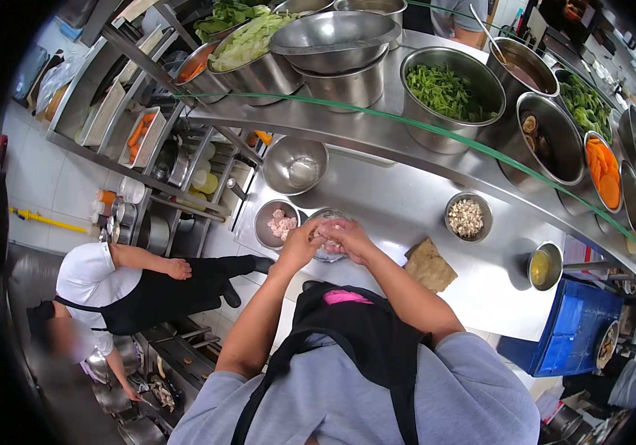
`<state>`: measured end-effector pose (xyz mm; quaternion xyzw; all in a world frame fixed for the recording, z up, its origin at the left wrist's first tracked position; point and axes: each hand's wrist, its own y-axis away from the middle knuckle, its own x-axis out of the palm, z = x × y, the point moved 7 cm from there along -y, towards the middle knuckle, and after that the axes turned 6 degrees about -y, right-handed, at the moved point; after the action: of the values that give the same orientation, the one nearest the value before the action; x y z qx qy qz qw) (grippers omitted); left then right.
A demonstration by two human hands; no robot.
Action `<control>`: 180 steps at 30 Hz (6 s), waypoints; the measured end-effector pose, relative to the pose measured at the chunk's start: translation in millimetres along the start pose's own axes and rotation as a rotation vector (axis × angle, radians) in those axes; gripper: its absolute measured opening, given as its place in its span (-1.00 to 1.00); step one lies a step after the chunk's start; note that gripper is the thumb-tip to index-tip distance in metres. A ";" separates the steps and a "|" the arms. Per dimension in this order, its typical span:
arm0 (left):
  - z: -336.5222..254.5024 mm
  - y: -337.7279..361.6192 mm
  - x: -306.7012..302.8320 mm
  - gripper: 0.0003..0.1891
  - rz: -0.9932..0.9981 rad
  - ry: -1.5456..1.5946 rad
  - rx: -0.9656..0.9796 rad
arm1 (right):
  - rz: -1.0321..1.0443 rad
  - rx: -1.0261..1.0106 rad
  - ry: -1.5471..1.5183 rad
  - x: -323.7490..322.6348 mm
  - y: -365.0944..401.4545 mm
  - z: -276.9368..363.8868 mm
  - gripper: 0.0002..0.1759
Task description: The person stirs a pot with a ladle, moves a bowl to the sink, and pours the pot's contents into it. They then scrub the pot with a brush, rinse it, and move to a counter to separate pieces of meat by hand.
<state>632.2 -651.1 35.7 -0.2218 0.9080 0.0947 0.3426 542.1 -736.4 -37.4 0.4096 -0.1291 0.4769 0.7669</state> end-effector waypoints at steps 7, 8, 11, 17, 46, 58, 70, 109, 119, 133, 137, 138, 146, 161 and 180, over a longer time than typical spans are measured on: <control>30.7 -0.4 -6.3 -0.69 -0.035 0.032 -0.178 | -0.060 -0.092 0.012 -18.7 -10.4 2.3 -0.72; 45.8 1.4 -4.9 -0.72 -0.038 0.267 -0.301 | -0.088 -0.110 -0.009 -25.8 -10.9 4.2 -0.74; 58.5 4.1 -7.7 -0.78 -0.045 0.720 -0.365 | -0.122 -0.116 -0.060 -31.7 -5.2 9.9 -0.77; 47.0 12.5 5.6 -0.76 0.086 1.268 -0.516 | -0.120 -0.085 -0.111 -17.9 -1.0 5.5 -0.81; 54.0 28.4 21.5 -0.76 -0.044 1.506 -0.652 | -0.160 -0.076 -0.086 -27.6 3.7 3.6 -0.78; 82.1 26.7 -39.9 -0.81 0.057 1.374 -0.550 | -0.145 -0.076 -0.105 -27.7 6.1 3.2 -0.79; 125.5 13.3 -70.1 -0.89 -0.044 1.495 -0.359 | -0.152 -0.069 -0.093 -24.7 9.0 5.9 -0.78; 31.1 5.8 -22.6 -0.73 -0.006 1.093 -0.255 | -0.125 -0.171 -0.009 -26.3 -0.5 9.7 -0.74; 51.3 8.7 36.6 -0.78 0.073 0.858 -0.373 | -0.019 -0.197 0.303 -1.4 -4.0 2.7 -0.80; 66.5 19.6 21.4 -0.81 -0.010 1.375 -0.503 | -0.068 -0.229 0.100 -9.6 -5.1 2.0 -0.84; 60.5 13.5 24.9 -0.80 -0.008 1.494 -0.447 | -0.016 -0.256 0.360 11.3 3.1 7.4 -0.81; 58.3 13.0 26.9 -0.80 -0.030 1.478 -0.466 | -0.012 -0.243 0.395 15.7 3.8 7.3 -0.78; 56.1 9.5 34.9 -0.62 -0.054 1.014 -0.410 | -0.092 -0.262 0.329 14.6 3.7 10.3 -0.73; 15.7 10.1 11.8 -0.62 -0.051 0.213 -0.044 | -0.024 -0.052 0.200 -7.2 -6.8 2.2 -0.74; 56.9 23.4 -7.9 -0.72 -0.114 1.546 -0.534 | -0.034 -0.069 0.117 -22.7 -10.8 -5.9 -0.70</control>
<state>659.6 -609.3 -1.1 -0.3444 0.8219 0.1106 -0.4400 538.4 -748.5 -59.9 0.3565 -0.0932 0.4823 0.7947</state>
